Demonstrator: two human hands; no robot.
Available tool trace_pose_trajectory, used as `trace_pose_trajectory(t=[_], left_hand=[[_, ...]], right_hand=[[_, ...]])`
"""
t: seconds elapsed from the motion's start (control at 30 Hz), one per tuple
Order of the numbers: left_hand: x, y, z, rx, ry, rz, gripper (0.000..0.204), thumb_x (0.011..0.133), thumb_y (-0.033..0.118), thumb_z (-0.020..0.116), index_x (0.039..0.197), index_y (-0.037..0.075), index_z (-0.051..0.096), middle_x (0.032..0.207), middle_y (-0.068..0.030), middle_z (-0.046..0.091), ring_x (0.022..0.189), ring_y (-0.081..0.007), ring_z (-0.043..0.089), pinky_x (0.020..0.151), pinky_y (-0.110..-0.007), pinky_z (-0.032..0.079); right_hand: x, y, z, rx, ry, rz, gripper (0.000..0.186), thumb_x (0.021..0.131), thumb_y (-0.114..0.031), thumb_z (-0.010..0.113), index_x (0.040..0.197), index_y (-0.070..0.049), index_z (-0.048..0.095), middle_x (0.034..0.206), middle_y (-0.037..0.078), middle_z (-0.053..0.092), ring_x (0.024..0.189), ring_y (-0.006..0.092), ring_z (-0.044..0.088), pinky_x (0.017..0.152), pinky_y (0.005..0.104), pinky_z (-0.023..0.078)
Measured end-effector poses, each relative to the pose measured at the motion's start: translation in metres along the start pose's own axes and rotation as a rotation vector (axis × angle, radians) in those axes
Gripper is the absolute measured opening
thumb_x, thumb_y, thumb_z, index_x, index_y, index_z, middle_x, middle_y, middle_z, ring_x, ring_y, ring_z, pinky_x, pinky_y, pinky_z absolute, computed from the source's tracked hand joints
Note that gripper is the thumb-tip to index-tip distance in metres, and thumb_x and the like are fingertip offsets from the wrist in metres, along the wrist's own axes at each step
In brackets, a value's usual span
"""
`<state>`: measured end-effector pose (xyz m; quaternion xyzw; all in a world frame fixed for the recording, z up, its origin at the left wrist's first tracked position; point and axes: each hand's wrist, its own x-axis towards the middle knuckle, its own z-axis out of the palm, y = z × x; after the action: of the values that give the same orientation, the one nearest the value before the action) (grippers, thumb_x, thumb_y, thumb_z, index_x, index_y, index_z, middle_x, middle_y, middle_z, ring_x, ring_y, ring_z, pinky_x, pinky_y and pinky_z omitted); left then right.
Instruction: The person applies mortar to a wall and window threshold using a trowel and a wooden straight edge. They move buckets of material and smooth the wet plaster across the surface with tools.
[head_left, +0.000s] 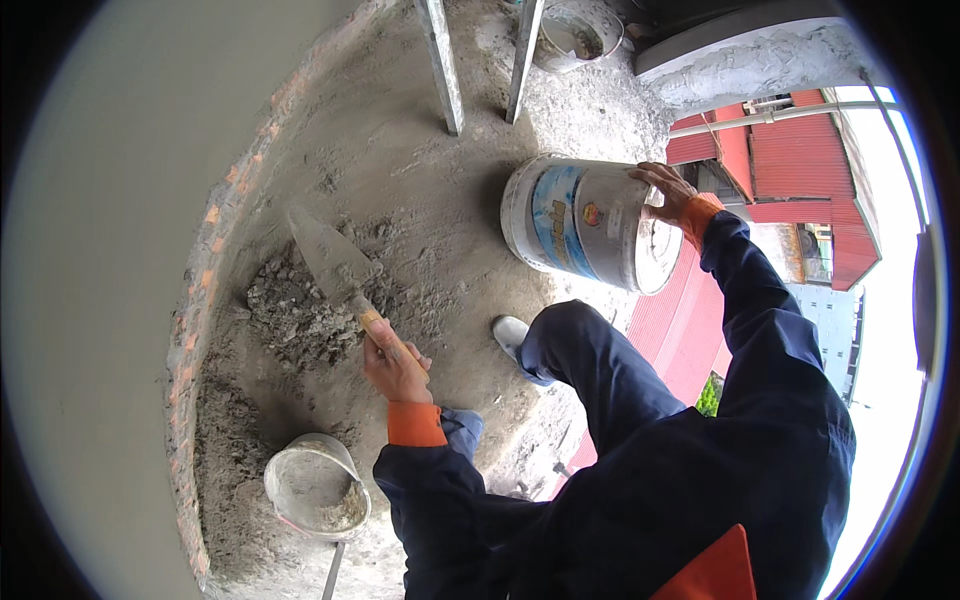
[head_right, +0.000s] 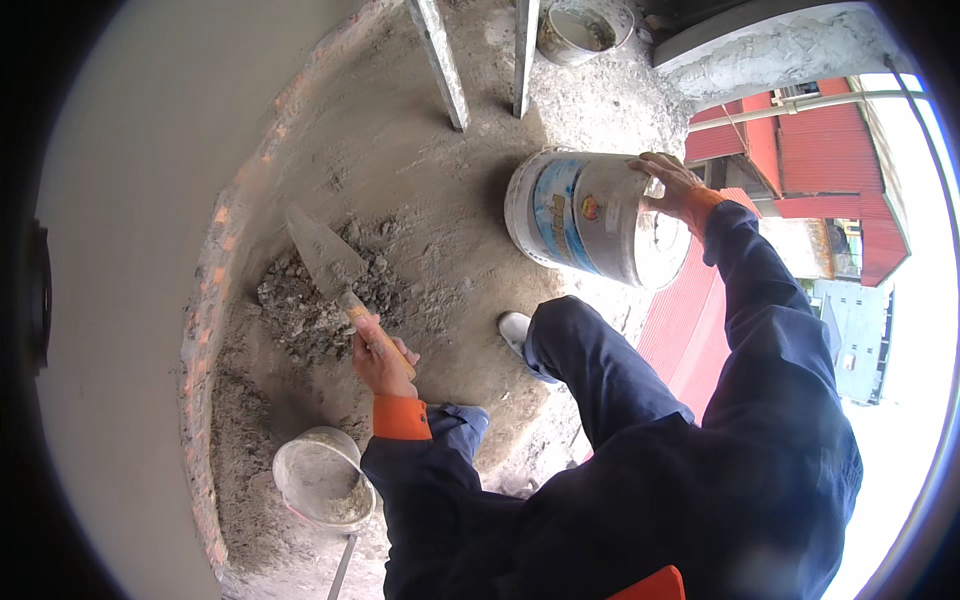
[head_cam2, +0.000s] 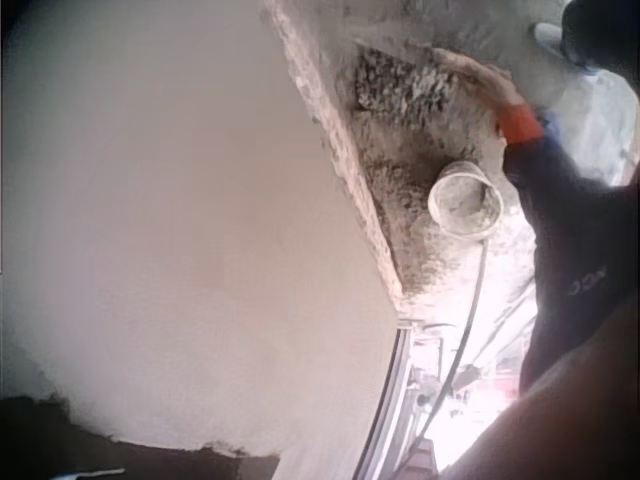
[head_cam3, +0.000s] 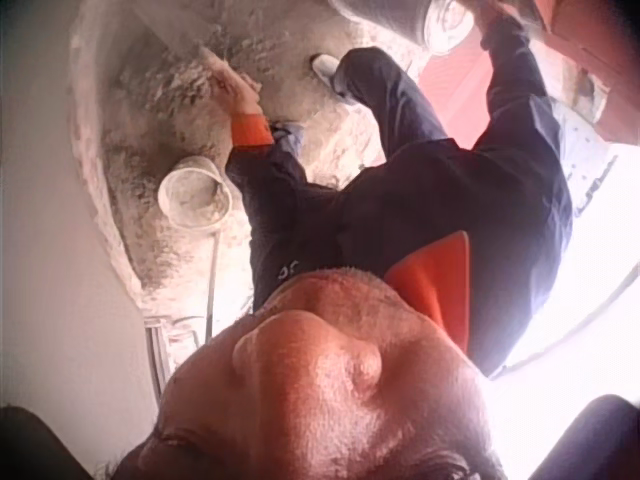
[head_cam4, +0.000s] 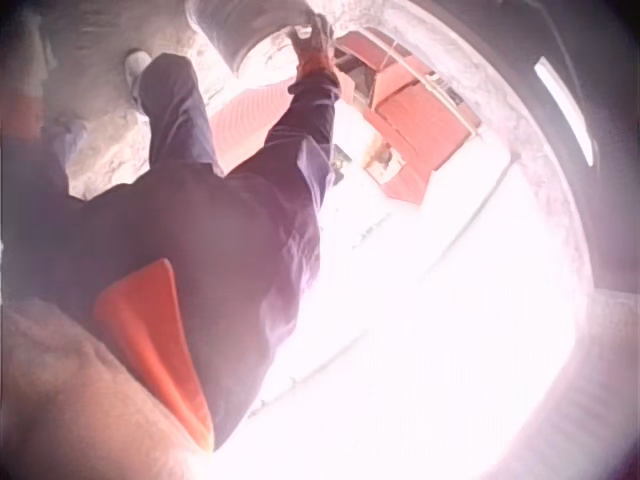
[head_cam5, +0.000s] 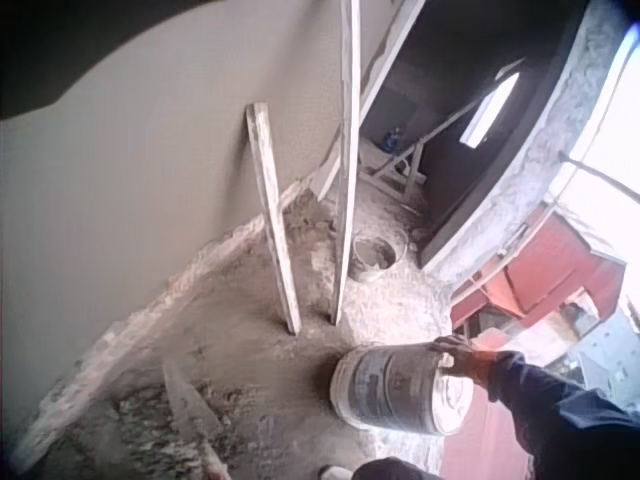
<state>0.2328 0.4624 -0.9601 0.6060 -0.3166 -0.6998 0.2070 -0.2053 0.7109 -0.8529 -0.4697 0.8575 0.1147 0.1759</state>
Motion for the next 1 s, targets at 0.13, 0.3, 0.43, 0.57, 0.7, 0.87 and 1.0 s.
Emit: trace_pose_trajectory(t=[0.13, 0.3, 0.43, 0.57, 0.7, 0.87, 1.0], left_hand=[[-0.008, -0.013, 0.007, 0.040, -0.025, -0.069, 0.071, 0.083, 0.065, 0.050, 0.110, 0.000, 0.054, 0.058, -0.0005, 0.046, 0.044, -0.0079, 0.043, 0.036, -0.025, 0.039], [-0.016, -0.029, 0.006, -0.014, -0.035, -0.105, 0.072, 0.082, 0.067, 0.051, 0.107, 0.000, 0.053, 0.055, 0.0002, 0.042, 0.043, -0.0080, 0.042, 0.036, -0.024, 0.038], [-0.014, -0.061, -0.001, 0.042, -0.028, -0.150, 0.067, 0.081, 0.067, 0.052, 0.100, 0.002, 0.051, 0.053, 0.0007, 0.040, 0.040, -0.0084, 0.041, 0.035, -0.024, 0.037], [-0.026, -0.092, -0.004, 0.069, -0.024, -0.099, 0.059, 0.082, 0.063, 0.055, 0.093, 0.006, 0.049, 0.051, 0.0013, 0.039, 0.038, -0.0085, 0.039, 0.034, -0.025, 0.036], [-0.050, -0.079, -0.013, 0.257, -0.151, -0.166, 0.055, 0.084, 0.057, 0.057, 0.097, 0.003, 0.050, 0.049, -0.0004, 0.042, 0.034, -0.0100, 0.041, 0.030, -0.025, 0.035], [-0.048, -0.013, -0.005, 0.476, -0.126, -0.232, 0.055, 0.082, 0.054, 0.061, 0.102, 0.004, 0.051, 0.051, -0.0010, 0.044, 0.035, -0.0106, 0.043, 0.030, -0.025, 0.038], [-0.022, 0.035, 0.025, 0.614, -0.073, -0.259, 0.055, 0.076, 0.050, 0.071, 0.104, 0.010, 0.047, 0.052, -0.0007, 0.043, 0.038, -0.0123, 0.045, 0.032, -0.028, 0.042]], right_hand=[[-0.021, 0.053, 0.046, 0.120, 0.195, 0.474, 0.071, 0.074, -0.060, 0.065, 0.129, -0.018, 0.051, 0.128, 0.015, 0.052, 0.122, 0.0346, 0.045, 0.103, 0.0448, 0.034], [-0.029, 0.087, 0.075, 0.984, 0.271, 1.127, 0.079, 0.078, -0.055, 0.066, 0.138, -0.011, 0.039, 0.139, 0.015, 0.043, 0.129, 0.0292, 0.039, 0.100, 0.0429, 0.035], [-0.033, 0.111, 0.119, 0.870, 0.243, 1.109, 0.084, 0.081, -0.053, 0.062, 0.145, -0.012, 0.025, 0.148, 0.009, 0.029, 0.134, 0.0259, 0.031, 0.102, 0.0453, 0.032], [-0.034, 0.124, 0.116, 0.642, 0.111, 1.027, 0.082, 0.080, -0.059, 0.058, 0.142, -0.011, 0.034, 0.145, 0.013, 0.036, 0.136, 0.0271, 0.030, 0.106, 0.0381, 0.029], [-0.018, 0.111, 0.046, 0.552, -0.064, 0.944, 0.064, 0.084, -0.057, 0.053, 0.127, -0.009, 0.054, 0.131, 0.015, 0.051, 0.127, 0.0297, 0.043, 0.103, 0.0399, 0.033], [0.068, 0.125, -0.008, 0.409, 0.253, 0.737, 0.040, 0.093, -0.040, 0.042, 0.122, -0.017, 0.057, 0.115, 0.017, 0.061, 0.107, 0.0347, 0.057, 0.089, 0.0432, 0.044], [0.192, 0.203, -0.026, 0.557, 0.343, 0.840, 0.046, 0.093, -0.041, 0.043, 0.131, -0.016, 0.047, 0.114, 0.018, 0.061, 0.107, 0.0362, 0.057, 0.090, 0.0426, 0.044]])
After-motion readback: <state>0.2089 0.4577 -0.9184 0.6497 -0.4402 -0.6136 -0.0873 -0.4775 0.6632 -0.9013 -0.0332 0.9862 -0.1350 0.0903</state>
